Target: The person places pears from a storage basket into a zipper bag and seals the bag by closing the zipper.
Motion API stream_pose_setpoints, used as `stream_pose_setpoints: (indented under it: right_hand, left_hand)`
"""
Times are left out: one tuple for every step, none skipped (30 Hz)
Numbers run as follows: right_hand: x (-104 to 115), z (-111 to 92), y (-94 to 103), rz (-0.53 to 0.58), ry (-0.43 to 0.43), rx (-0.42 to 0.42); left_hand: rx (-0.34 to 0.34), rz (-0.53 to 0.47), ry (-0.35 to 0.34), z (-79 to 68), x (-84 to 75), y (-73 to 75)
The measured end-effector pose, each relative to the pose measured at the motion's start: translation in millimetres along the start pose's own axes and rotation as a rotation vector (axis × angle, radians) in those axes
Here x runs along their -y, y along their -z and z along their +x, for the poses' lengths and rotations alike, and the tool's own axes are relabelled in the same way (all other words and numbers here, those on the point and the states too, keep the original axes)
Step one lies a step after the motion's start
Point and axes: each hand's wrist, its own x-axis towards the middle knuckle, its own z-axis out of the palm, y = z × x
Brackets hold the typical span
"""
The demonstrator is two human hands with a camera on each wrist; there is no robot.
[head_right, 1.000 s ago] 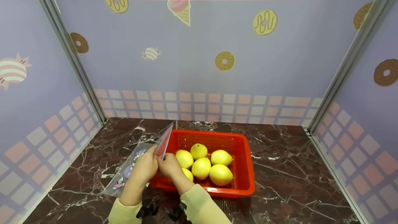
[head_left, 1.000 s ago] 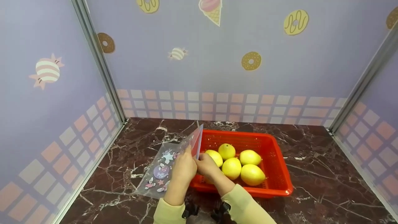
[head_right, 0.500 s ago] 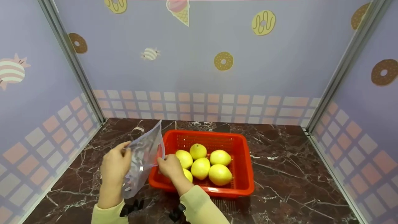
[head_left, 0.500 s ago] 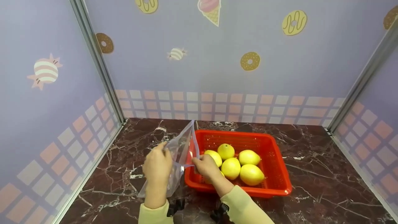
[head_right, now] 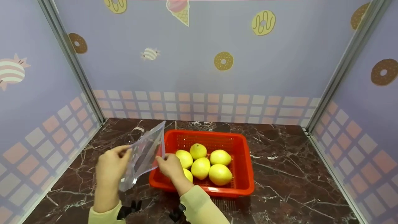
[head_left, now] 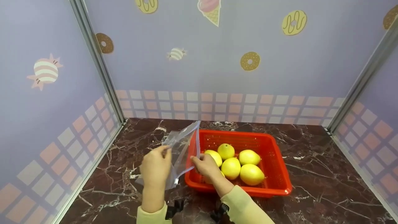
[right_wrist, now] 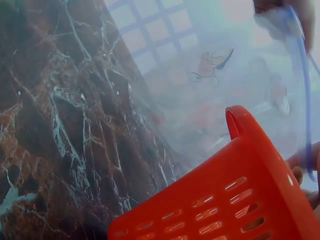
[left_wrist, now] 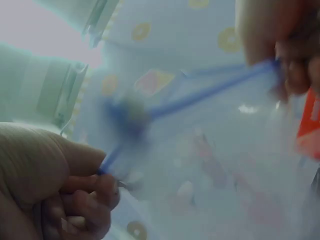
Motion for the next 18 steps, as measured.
stream_pose_setpoints:
  right_hand:
    - [0,0,0.0,-0.002,0.012,0.004]
    - [0,0,0.1,-0.005,0.026,0.009]
    - [0,0,0.3,-0.014,0.043,0.009]
    - [0,0,0.5,-0.022,0.057,0.007]
    - [0,1,0.8,-0.032,0.07,0.001]
    - [0,0,1.0,-0.043,0.08,-0.003]
    - [0,1,1.2,-0.055,0.09,-0.009]
    - [1,1,1.4,-0.068,0.092,-0.018]
    - [1,1,1.6,-0.074,0.087,-0.027]
    - [1,1,1.6,-0.078,0.076,-0.033]
    - [1,1,1.5,-0.081,0.062,-0.038]
    - [1,1,1.3,-0.083,0.045,-0.04]
    - [0,1,1.2,-0.085,0.028,-0.043]
    - [0,1,1.1,-0.09,0.016,-0.046]
    - [0,1,1.0,-0.094,0.01,-0.045]
    - [0,0,0.9,-0.097,0.006,-0.043]
    - [0,0,0.9,-0.098,0.005,-0.038]
    - [0,0,0.8,-0.094,0.004,-0.032]
  left_hand:
    - [0.034,0.026,-0.025,-0.8,-3.2,-5.2]
    - [0.054,0.043,-0.049,-1.5,-5.7,-10.8]
    - [0.066,0.053,-0.071,-1.9,-7.7,-16.4]
    - [0.073,0.057,-0.086,-2.3,-8.8,-22.0]
    - [0.071,0.057,-0.1,-2.4,-9.1,-27.2]
    - [0.068,0.055,-0.111,-2.0,-8.7,-31.5]
    - [0.066,0.044,-0.114,-1.2,-7.6,-34.8]
    - [0.056,0.028,-0.109,0.1,-5.8,-36.9]
    - [0.047,0.009,-0.101,2.0,-3.2,-37.8]
    - [0.029,-0.009,-0.085,4.0,0.0,-37.1]
    - [0.011,-0.027,-0.067,6.1,3.6,-34.7]
    - [-0.008,-0.05,-0.044,8.5,7.6,-31.2]
    - [-0.034,-0.08,-0.019,10.7,11.5,-26.5]
    - [-0.062,-0.112,0.004,12.6,15.6,-21.0]
    - [-0.089,-0.148,0.029,13.8,19.5,-15.0]
    - [-0.127,-0.177,0.05,14.4,22.9,-8.7]
    - [-0.163,-0.201,0.069,15.0,25.7,-2.7]
    - [-0.208,-0.22,0.081,15.1,27.8,2.6]
